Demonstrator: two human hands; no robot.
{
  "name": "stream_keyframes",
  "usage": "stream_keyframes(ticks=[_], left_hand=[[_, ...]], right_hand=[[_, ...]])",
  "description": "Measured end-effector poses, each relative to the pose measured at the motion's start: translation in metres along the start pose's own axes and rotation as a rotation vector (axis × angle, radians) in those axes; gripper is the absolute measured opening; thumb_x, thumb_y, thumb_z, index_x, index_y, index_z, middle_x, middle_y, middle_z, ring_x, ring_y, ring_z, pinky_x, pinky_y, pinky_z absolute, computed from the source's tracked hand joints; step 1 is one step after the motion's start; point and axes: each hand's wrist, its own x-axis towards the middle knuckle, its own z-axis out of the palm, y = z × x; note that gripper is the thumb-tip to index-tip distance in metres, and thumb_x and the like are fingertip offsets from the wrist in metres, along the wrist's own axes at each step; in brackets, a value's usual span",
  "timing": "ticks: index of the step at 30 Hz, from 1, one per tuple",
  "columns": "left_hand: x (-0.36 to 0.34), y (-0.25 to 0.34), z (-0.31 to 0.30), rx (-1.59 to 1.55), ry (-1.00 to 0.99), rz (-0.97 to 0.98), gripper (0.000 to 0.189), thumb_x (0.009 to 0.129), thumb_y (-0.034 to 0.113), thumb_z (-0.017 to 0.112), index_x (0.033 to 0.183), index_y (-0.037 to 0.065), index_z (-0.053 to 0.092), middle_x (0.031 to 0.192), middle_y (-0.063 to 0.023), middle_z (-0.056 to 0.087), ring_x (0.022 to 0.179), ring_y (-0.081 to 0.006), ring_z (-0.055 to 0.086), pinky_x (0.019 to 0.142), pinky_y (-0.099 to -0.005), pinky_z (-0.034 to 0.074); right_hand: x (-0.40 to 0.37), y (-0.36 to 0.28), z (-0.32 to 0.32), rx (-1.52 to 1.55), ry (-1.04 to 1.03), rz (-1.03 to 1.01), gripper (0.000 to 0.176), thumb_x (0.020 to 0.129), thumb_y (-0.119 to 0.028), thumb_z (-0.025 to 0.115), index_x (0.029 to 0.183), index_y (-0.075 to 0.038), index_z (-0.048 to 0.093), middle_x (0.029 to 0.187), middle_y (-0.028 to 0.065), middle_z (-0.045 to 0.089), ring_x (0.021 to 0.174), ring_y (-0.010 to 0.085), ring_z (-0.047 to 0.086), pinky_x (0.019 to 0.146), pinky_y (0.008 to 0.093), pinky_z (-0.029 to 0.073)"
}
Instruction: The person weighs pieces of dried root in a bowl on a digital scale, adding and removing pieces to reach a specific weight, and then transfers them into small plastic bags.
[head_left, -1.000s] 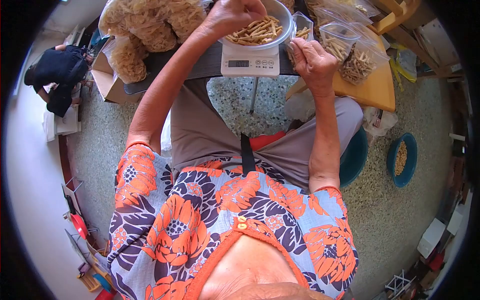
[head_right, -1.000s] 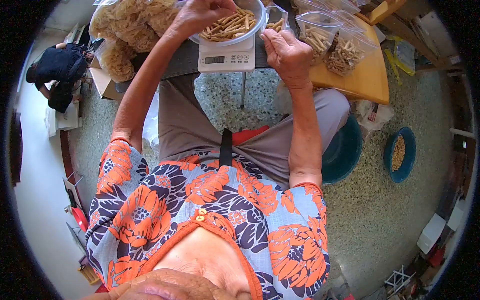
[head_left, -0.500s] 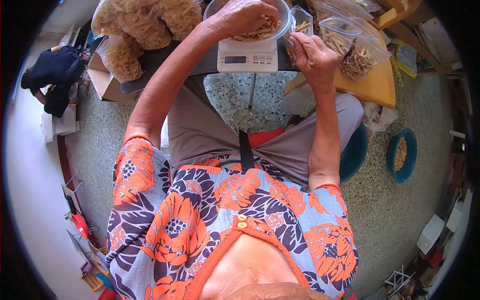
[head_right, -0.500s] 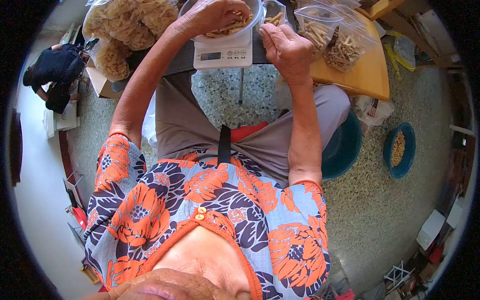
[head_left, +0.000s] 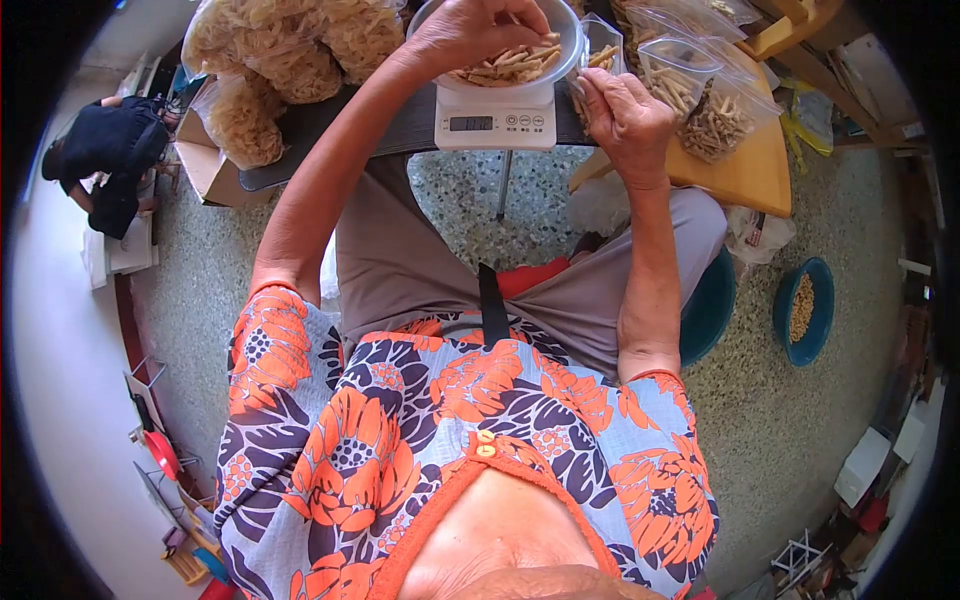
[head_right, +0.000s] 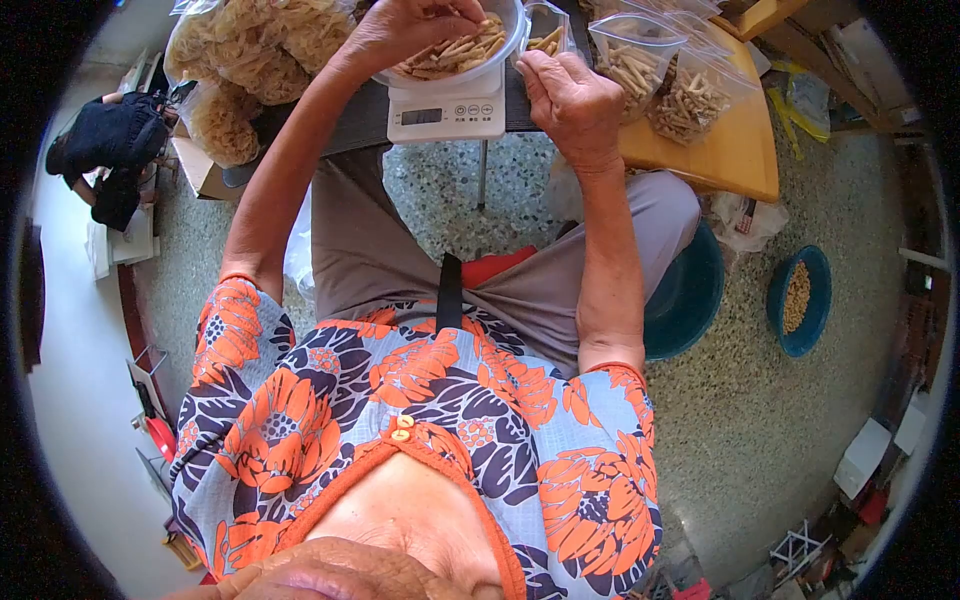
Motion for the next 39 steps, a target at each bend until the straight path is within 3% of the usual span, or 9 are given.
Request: stream_keyframes(ticks=[2, 3, 5, 10, 13, 24, 28, 37, 39], left_hand=[[-0.002, -0.013, 0.003, -0.503, 0.009, -0.266, 0.006, 0.094, 0.007, 0.075, 0.098, 0.003, 0.076, 0.081, -0.0038, 0.074, 0.07, -0.0101, 0.069, 0.06, -0.027, 0.055], [-0.005, -0.018, 0.001, -0.5, 0.01, -0.264, 0.006, 0.094, 0.007, 0.075, 0.098, 0.003, 0.076, 0.081, -0.0038, 0.074, 0.07, -0.0101, 0.069, 0.06, -0.027, 0.055], [-0.009, -0.029, -0.005, -1.126, -0.094, -0.477, 0.012, 0.094, 0.011, 0.077, 0.101, 0.001, 0.075, 0.083, -0.0063, 0.075, 0.068, -0.0092, 0.07, 0.054, -0.0204, 0.054], [-0.004, -0.029, -0.003, -1.444, -0.07, -0.681, 0.013, 0.096, 0.008, 0.073, 0.106, 0.001, 0.073, 0.086, -0.0098, 0.077, 0.071, -0.0131, 0.074, 0.057, -0.0231, 0.061], [0.001, -0.003, 0.004, -1.272, 0.08, -0.704, 0.013, 0.094, 0.007, 0.076, 0.106, 0.001, 0.073, 0.086, -0.0089, 0.076, 0.068, -0.0128, 0.073, 0.055, -0.022, 0.06], [0.031, 0.014, 0.026, -0.779, 0.054, -0.571, 0.019, 0.086, 0.015, 0.083, 0.094, 0.001, 0.075, 0.072, -0.0038, 0.071, 0.052, -0.0064, 0.059, 0.045, -0.0194, 0.043], [0.038, 0.025, 0.029, -0.502, 0.051, -0.535, 0.021, 0.088, 0.022, 0.08, 0.095, 0.002, 0.076, 0.074, -0.0031, 0.072, 0.057, -0.0062, 0.061, 0.05, -0.0213, 0.047], [0.012, 0.0, -0.018, -0.499, 0.23, -0.319, 0.013, 0.09, 0.011, 0.075, 0.096, 0.0, 0.074, 0.083, -0.0053, 0.074, 0.071, -0.009, 0.066, 0.062, -0.0263, 0.054], [0.006, -0.004, -0.028, -0.137, 0.199, -0.295, 0.012, 0.087, 0.006, 0.072, 0.096, -0.001, 0.074, 0.082, -0.0055, 0.074, 0.074, -0.0099, 0.067, 0.063, -0.0276, 0.055]], right_hand=[[0.0, -0.002, -0.001, -0.021, -0.028, 0.021, 0.015, 0.086, -0.016, 0.082, 0.1, -0.01, 0.077, 0.078, 0.0082, 0.07, 0.065, 0.0274, 0.071, 0.057, 0.0357, 0.058], [0.0, -0.002, 0.0, -0.02, -0.025, 0.019, 0.015, 0.086, -0.016, 0.082, 0.1, -0.01, 0.077, 0.078, 0.0082, 0.07, 0.065, 0.0274, 0.071, 0.057, 0.0357, 0.058], [0.0, -0.002, 0.001, -0.009, -0.018, 0.008, 0.015, 0.086, -0.016, 0.082, 0.099, -0.009, 0.077, 0.078, 0.008, 0.07, 0.064, 0.0271, 0.071, 0.056, 0.0355, 0.058], [0.001, -0.002, 0.0, -0.026, -0.01, -0.007, 0.015, 0.086, -0.015, 0.082, 0.099, -0.009, 0.077, 0.077, 0.0077, 0.069, 0.063, 0.0268, 0.07, 0.056, 0.0353, 0.057], [0.0, -0.001, 0.0, -0.022, -0.006, -0.005, 0.015, 0.086, -0.015, 0.082, 0.099, -0.01, 0.077, 0.076, 0.0075, 0.068, 0.062, 0.0266, 0.07, 0.055, 0.0354, 0.057], [0.001, -0.001, -0.003, -0.034, -0.012, -0.009, 0.013, 0.087, -0.016, 0.081, 0.097, -0.01, 0.076, 0.073, 0.0072, 0.065, 0.06, 0.0264, 0.068, 0.053, 0.0355, 0.055], [0.002, -0.002, -0.003, -0.027, -0.003, -0.002, 0.012, 0.087, -0.016, 0.08, 0.097, -0.011, 0.076, 0.073, 0.0071, 0.066, 0.059, 0.0265, 0.068, 0.053, 0.0359, 0.055], [0.0, -0.001, -0.001, -0.003, 0.007, 0.007, 0.012, 0.087, -0.016, 0.081, 0.098, -0.011, 0.077, 0.076, 0.007, 0.069, 0.061, 0.0264, 0.069, 0.054, 0.0358, 0.056], [0.0, -0.001, 0.0, -0.006, 0.004, 0.013, 0.013, 0.087, -0.016, 0.081, 0.098, -0.011, 0.077, 0.075, 0.007, 0.069, 0.062, 0.0262, 0.07, 0.055, 0.0356, 0.056]])
